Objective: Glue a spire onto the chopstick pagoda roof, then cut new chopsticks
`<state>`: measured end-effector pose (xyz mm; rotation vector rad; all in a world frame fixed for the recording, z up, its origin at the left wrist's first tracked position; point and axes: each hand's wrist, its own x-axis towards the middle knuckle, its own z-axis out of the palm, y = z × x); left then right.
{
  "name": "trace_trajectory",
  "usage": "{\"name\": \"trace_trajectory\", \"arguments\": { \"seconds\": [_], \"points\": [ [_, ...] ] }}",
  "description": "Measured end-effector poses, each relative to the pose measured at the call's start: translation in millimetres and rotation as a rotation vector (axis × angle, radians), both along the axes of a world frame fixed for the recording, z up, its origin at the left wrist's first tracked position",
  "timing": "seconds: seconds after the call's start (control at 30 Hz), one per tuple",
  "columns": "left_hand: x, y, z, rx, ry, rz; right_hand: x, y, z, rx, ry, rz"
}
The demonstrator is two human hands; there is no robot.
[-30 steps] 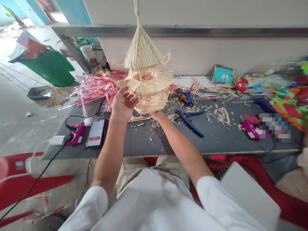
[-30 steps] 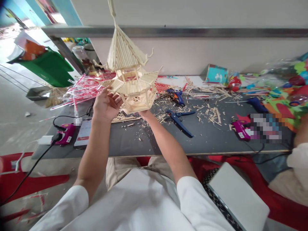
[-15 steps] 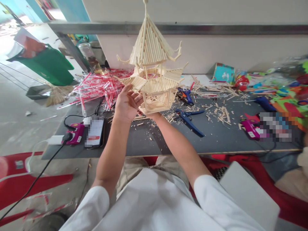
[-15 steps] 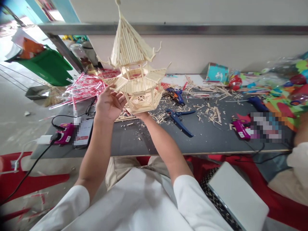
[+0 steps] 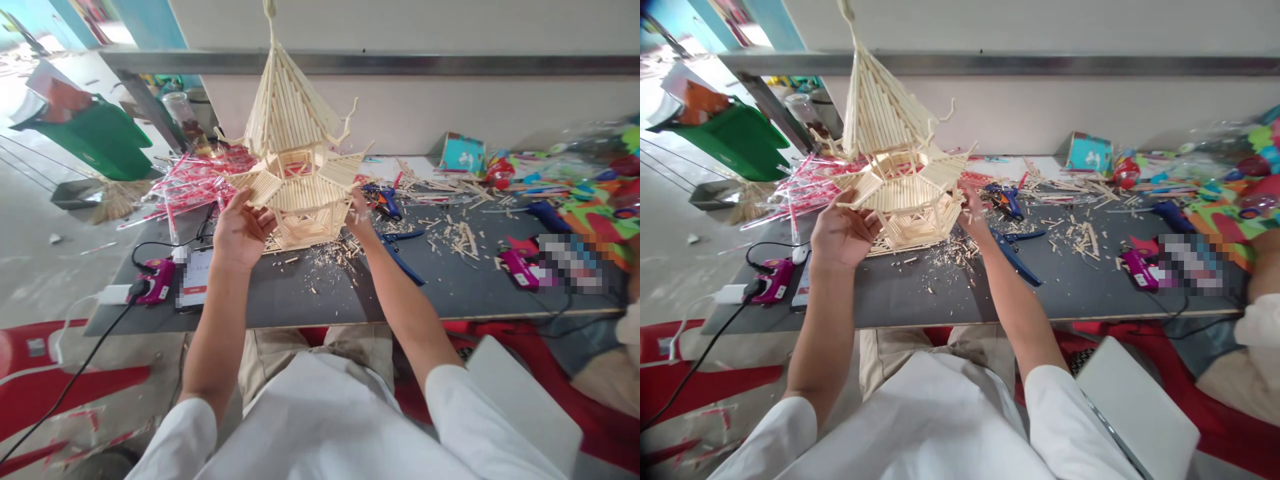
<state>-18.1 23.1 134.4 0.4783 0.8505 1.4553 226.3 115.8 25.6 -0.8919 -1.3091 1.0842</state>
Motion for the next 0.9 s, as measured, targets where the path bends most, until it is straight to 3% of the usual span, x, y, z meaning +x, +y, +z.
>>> {"name": "trace_trajectory", "arguments": {
  "seconds": [0.13, 0.27, 0.4, 0.67, 0.8, 0.9],
  "points": [
    [-11.7, 4.4, -3.4, 0.026, -0.027, -0.001, 16.3, -14.3, -10.6, -0.011, 0.013, 0.063],
    [-21.7, 12.8, -5.9, 0.013, -0.017, 0.066, 21.8, -27.4, -8.5, 0.01, -0.004, 0.061],
    [-24.5, 19.7, -6.0, 0.031, -0.024, 0.055, 17.4, -27.7, -9.5, 0.031, -0.026, 0.084],
    [-16.5, 25.3, -2.0, 0.049, -0.006, 0.041, -8.3, -14.8, -42.2, 0.026, -0.189, 0.061],
    [-11.5, 22.9, -2.4, 0.007, -0.006, 0.031, -23.6, -9.6, -36.1, 0.067, -0.241, -0.032],
    [-8.9, 19.7, -1.1, 0.003, 0.011, -0.006, -19.2, -12.4, -30.8, 0.093, -0.318, -0.13]
  ]
}}
